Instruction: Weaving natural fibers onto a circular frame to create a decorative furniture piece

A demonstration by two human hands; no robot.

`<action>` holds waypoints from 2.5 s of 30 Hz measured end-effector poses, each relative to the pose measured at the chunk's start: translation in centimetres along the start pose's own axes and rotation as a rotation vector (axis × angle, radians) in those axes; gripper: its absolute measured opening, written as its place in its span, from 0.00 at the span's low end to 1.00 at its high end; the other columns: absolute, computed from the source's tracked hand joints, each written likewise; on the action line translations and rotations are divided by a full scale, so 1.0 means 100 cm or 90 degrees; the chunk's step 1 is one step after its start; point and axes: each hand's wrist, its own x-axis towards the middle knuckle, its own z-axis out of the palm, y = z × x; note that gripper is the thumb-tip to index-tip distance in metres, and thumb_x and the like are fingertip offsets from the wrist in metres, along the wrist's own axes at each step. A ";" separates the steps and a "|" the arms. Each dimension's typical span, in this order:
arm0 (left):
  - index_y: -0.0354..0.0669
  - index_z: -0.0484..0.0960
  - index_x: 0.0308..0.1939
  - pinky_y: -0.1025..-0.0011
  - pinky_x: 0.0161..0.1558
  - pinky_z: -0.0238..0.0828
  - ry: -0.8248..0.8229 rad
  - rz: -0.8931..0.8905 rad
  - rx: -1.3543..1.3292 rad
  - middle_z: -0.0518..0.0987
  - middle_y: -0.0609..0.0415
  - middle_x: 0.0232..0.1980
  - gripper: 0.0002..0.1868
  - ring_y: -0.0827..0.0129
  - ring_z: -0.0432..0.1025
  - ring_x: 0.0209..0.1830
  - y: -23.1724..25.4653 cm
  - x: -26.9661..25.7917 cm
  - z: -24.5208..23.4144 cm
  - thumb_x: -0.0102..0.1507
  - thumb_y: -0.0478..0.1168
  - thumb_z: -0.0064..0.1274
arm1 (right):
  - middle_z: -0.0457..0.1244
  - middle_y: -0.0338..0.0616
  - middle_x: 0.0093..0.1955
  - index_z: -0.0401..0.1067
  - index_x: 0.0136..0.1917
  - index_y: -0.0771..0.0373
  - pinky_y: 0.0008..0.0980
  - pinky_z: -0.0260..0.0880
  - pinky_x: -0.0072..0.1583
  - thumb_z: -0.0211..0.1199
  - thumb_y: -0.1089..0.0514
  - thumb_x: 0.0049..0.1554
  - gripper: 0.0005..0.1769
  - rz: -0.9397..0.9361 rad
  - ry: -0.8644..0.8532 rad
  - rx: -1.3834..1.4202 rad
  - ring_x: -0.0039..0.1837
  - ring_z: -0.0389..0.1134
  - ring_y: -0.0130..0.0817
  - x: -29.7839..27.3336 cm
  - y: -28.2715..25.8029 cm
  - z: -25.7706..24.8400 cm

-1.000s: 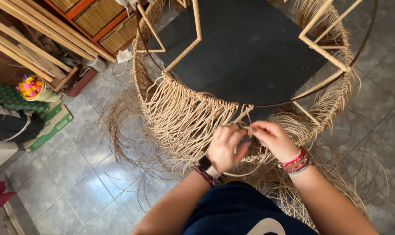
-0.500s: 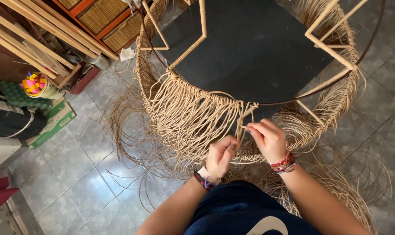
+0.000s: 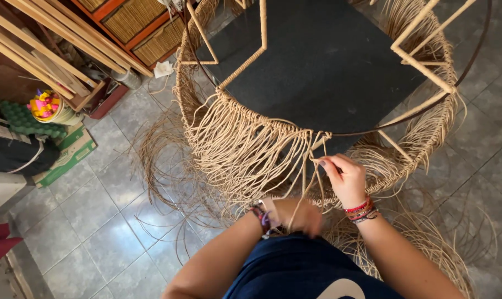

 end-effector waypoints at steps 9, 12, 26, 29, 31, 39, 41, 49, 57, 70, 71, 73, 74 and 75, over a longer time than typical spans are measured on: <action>0.39 0.85 0.41 0.65 0.58 0.70 -0.238 -0.087 -0.084 0.85 0.45 0.37 0.17 0.57 0.80 0.41 0.056 -0.004 -0.022 0.72 0.35 0.37 | 0.68 0.45 0.32 0.82 0.42 0.57 0.33 0.70 0.43 0.66 0.62 0.60 0.06 0.066 -0.032 0.038 0.38 0.72 0.40 0.000 -0.002 0.005; 0.44 0.84 0.38 0.68 0.57 0.70 -0.578 -0.119 -0.163 0.83 0.53 0.41 0.18 0.66 0.78 0.43 0.070 -0.015 -0.007 0.72 0.48 0.41 | 0.67 0.36 0.34 0.81 0.49 0.60 0.23 0.51 0.30 0.62 0.58 0.62 0.08 0.032 -0.106 -0.019 0.28 0.55 0.20 -0.007 0.015 0.004; 0.41 0.81 0.47 0.73 0.49 0.74 -0.132 -0.098 -0.471 0.82 0.51 0.41 0.08 0.67 0.80 0.43 0.022 -0.031 0.002 0.73 0.38 0.47 | 0.65 0.44 0.23 0.82 0.45 0.61 0.31 0.68 0.38 0.65 0.62 0.60 0.05 0.154 -0.081 0.108 0.30 0.65 0.29 -0.003 -0.012 0.006; 0.42 0.85 0.41 0.74 0.48 0.75 -0.320 -0.087 -0.350 0.83 0.52 0.41 0.05 0.66 0.79 0.43 0.026 -0.040 0.006 0.67 0.32 0.53 | 0.64 0.42 0.22 0.82 0.45 0.60 0.28 0.67 0.39 0.65 0.63 0.60 0.06 0.173 -0.082 0.122 0.30 0.64 0.27 -0.008 0.000 0.004; 0.41 0.85 0.36 0.72 0.47 0.76 -0.317 -0.134 -0.272 0.84 0.52 0.40 0.04 0.64 0.79 0.41 0.049 -0.026 -0.003 0.63 0.31 0.57 | 0.64 0.42 0.22 0.83 0.46 0.60 0.28 0.67 0.39 0.64 0.63 0.60 0.06 0.179 -0.089 0.125 0.30 0.63 0.27 -0.008 0.004 0.005; 0.35 0.85 0.31 0.68 0.48 0.76 -0.379 -0.009 -0.449 0.82 0.40 0.43 0.06 0.58 0.78 0.44 -0.003 -0.043 -0.001 0.62 0.33 0.61 | 0.64 0.39 0.22 0.83 0.45 0.56 0.27 0.67 0.40 0.65 0.61 0.60 0.06 0.159 -0.091 0.099 0.31 0.64 0.25 -0.014 0.019 0.009; 0.35 0.83 0.37 0.68 0.46 0.77 -0.197 -0.097 -0.438 0.81 0.42 0.40 0.10 0.60 0.78 0.40 0.021 -0.014 -0.020 0.69 0.35 0.48 | 0.66 0.43 0.25 0.83 0.46 0.58 0.31 0.69 0.41 0.66 0.62 0.60 0.06 0.149 -0.092 0.097 0.32 0.66 0.29 -0.010 0.012 0.012; 0.51 0.85 0.19 0.71 0.33 0.79 -0.385 -0.232 0.000 0.83 0.56 0.23 0.19 0.67 0.80 0.27 0.053 -0.030 -0.027 0.63 0.44 0.45 | 0.65 0.39 0.24 0.83 0.47 0.57 0.28 0.68 0.41 0.65 0.61 0.61 0.06 0.159 -0.100 0.103 0.33 0.63 0.24 -0.012 0.009 0.011; 0.48 0.85 0.24 0.76 0.33 0.78 -0.400 -0.129 -0.055 0.85 0.52 0.29 0.17 0.61 0.82 0.31 0.022 -0.038 -0.018 0.64 0.32 0.45 | 0.65 0.43 0.25 0.82 0.47 0.58 0.30 0.68 0.41 0.63 0.60 0.62 0.07 0.167 -0.103 0.113 0.32 0.66 0.28 -0.014 0.014 0.012; 0.35 0.77 0.55 0.81 0.32 0.72 0.075 -0.162 -0.277 0.84 0.44 0.47 0.11 0.59 0.82 0.43 0.025 -0.014 -0.022 0.74 0.38 0.43 | 0.69 0.48 0.30 0.82 0.48 0.61 0.36 0.70 0.42 0.63 0.62 0.62 0.07 0.121 -0.105 0.119 0.35 0.69 0.31 -0.014 0.016 0.018; 0.37 0.78 0.53 0.80 0.34 0.72 0.084 -0.162 -0.239 0.84 0.46 0.45 0.11 0.61 0.82 0.43 0.037 -0.011 -0.023 0.74 0.39 0.43 | 0.66 0.44 0.26 0.82 0.48 0.61 0.32 0.69 0.42 0.63 0.63 0.62 0.07 0.132 -0.102 0.139 0.33 0.66 0.28 -0.011 0.013 0.018; 0.40 0.80 0.52 0.79 0.36 0.73 0.094 -0.161 -0.202 0.84 0.48 0.43 0.11 0.62 0.82 0.42 0.053 -0.009 -0.023 0.73 0.41 0.44 | 0.64 0.41 0.23 0.82 0.48 0.61 0.28 0.68 0.41 0.62 0.63 0.61 0.07 0.142 -0.102 0.158 0.31 0.63 0.25 -0.009 0.010 0.018; 0.44 0.82 0.50 0.77 0.40 0.74 0.109 -0.166 -0.147 0.84 0.51 0.39 0.11 0.64 0.81 0.41 0.057 -0.009 -0.022 0.73 0.43 0.45 | 0.63 0.41 0.23 0.82 0.48 0.62 0.28 0.68 0.41 0.62 0.63 0.62 0.08 0.146 -0.103 0.162 0.31 0.62 0.25 -0.010 0.010 0.018; 0.48 0.84 0.48 0.75 0.43 0.75 0.126 -0.169 -0.089 0.83 0.54 0.35 0.12 0.67 0.80 0.40 0.062 -0.010 -0.024 0.72 0.45 0.45 | 0.63 0.41 0.22 0.82 0.48 0.62 0.28 0.67 0.40 0.61 0.62 0.62 0.08 0.148 -0.104 0.167 0.31 0.62 0.25 -0.009 0.010 0.020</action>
